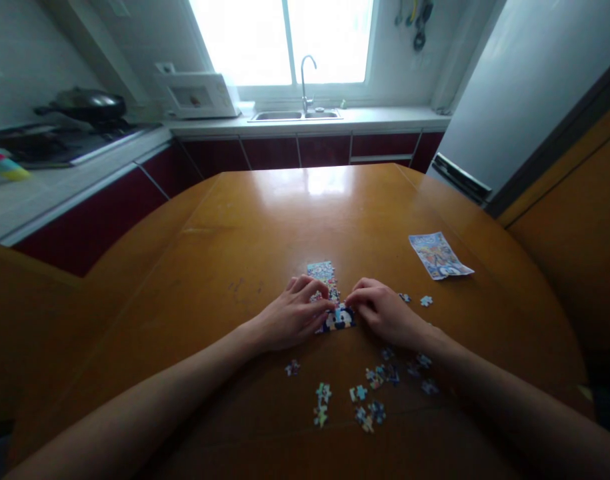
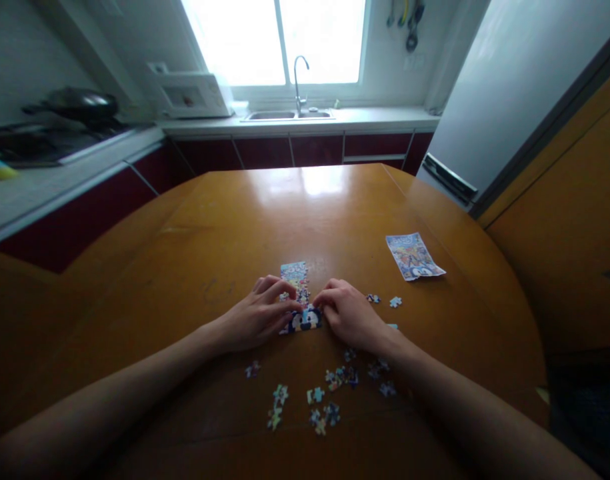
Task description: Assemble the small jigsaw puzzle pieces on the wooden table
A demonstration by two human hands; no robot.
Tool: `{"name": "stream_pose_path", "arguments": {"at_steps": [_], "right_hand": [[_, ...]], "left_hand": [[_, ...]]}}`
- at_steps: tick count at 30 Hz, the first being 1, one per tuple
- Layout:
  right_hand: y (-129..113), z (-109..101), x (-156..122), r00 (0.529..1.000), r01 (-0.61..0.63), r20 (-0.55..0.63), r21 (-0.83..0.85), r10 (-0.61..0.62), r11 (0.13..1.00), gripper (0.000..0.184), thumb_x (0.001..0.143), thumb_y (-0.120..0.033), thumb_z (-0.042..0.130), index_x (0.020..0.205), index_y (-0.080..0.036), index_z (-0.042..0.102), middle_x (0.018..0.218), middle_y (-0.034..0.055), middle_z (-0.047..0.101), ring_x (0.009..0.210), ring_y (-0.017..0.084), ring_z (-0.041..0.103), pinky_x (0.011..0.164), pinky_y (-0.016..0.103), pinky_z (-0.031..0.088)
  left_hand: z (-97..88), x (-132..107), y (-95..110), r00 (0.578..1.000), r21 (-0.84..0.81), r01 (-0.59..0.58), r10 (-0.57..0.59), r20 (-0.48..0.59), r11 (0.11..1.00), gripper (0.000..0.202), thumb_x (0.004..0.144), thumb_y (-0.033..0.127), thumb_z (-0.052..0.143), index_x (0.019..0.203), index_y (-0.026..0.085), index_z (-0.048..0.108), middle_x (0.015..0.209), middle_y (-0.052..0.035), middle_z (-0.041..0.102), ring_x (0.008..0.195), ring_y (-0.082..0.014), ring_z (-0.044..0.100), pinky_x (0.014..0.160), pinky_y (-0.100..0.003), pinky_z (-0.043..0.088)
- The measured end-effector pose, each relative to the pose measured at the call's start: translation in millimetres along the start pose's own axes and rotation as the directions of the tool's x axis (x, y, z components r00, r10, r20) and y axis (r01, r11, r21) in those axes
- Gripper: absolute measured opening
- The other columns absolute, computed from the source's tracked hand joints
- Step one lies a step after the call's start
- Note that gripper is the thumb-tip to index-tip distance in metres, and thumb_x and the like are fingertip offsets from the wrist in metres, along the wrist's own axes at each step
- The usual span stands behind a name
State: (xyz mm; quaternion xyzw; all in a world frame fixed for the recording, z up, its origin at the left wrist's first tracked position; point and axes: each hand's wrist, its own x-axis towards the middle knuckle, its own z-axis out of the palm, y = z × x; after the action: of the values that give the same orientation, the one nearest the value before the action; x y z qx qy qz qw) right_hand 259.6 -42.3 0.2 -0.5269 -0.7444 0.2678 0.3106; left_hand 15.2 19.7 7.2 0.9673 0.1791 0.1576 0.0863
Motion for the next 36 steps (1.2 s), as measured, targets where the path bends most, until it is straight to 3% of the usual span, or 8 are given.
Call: {"name": "stream_pose_path", "arguments": {"at_steps": [5, 9, 16, 25, 36], "right_hand": [[-0.6, -1.4, 0.3, 0.994, -0.032, -0.101, 0.053, 0.037, 0.998, 0.027, 0.084, 0.0, 0.052, 0.083, -0.019, 0.072, 0.088, 0.0046, 0.065, 0.083, 0.017, 0.061, 0.08, 0.032, 0.05], [-2.9, -1.4, -3.1, 0.998, 0.021, -0.052, -0.057, -0.024, 0.998, 0.027, 0.086, -0.003, 0.054, 0.081, -0.021, 0.074, 0.089, 0.0053, 0.065, 0.086, 0.019, 0.06, 0.081, 0.033, 0.049], [-5.0, -0.9, -5.1, 0.999, 0.052, 0.01, -0.152, -0.051, 0.987, 0.026, 0.09, -0.008, 0.055, 0.086, -0.022, 0.077, 0.092, 0.0062, 0.065, 0.088, 0.02, 0.059, 0.08, 0.033, 0.049], [1.5, 0.5, 0.3, 0.992, -0.061, -0.104, 0.067, 0.068, 0.996, 0.028, 0.087, -0.003, 0.051, 0.082, -0.02, 0.073, 0.086, 0.004, 0.068, 0.081, 0.017, 0.063, 0.077, 0.031, 0.05], [-1.8, -0.8, -1.3, 1.0, 0.0, 0.006, -0.022, 0.001, 1.0, 0.029, 0.089, -0.006, 0.052, 0.086, -0.021, 0.077, 0.09, 0.0055, 0.067, 0.087, 0.018, 0.061, 0.081, 0.033, 0.05]], "left_hand": [[1.4, -0.2, -0.1, 0.998, -0.005, 0.056, -0.056, -0.022, 0.998, 0.024, 0.102, 0.025, 0.048, 0.122, 0.023, 0.06, 0.118, -0.0084, 0.059, 0.111, -0.0254, 0.045, 0.1, -0.042, 0.038], [3.4, -0.6, -2.9, 0.992, 0.015, 0.106, -0.104, -0.077, 0.994, 0.023, 0.101, 0.025, 0.049, 0.12, 0.024, 0.061, 0.119, -0.0078, 0.058, 0.11, -0.0251, 0.045, 0.097, -0.041, 0.038], [4.4, -1.5, -2.5, 0.997, 0.061, 0.076, -0.076, -0.002, 0.995, 0.024, 0.102, 0.032, 0.052, 0.122, 0.032, 0.065, 0.126, -0.0071, 0.053, 0.118, -0.0276, 0.042, 0.1, -0.045, 0.037], [4.7, -2.9, -1.5, 0.993, -0.01, 0.105, -0.104, 0.05, 0.994, 0.03, 0.102, 0.036, 0.049, 0.13, 0.029, 0.058, 0.13, -0.0085, 0.051, 0.12, -0.0285, 0.041, 0.106, -0.048, 0.037], [5.1, -3.6, -2.8, 0.995, 0.0, 0.087, -0.087, 0.058, 0.996, 0.028, 0.102, 0.036, 0.05, 0.128, 0.032, 0.06, 0.13, -0.0081, 0.049, 0.12, -0.0285, 0.04, 0.104, -0.048, 0.037]]}}
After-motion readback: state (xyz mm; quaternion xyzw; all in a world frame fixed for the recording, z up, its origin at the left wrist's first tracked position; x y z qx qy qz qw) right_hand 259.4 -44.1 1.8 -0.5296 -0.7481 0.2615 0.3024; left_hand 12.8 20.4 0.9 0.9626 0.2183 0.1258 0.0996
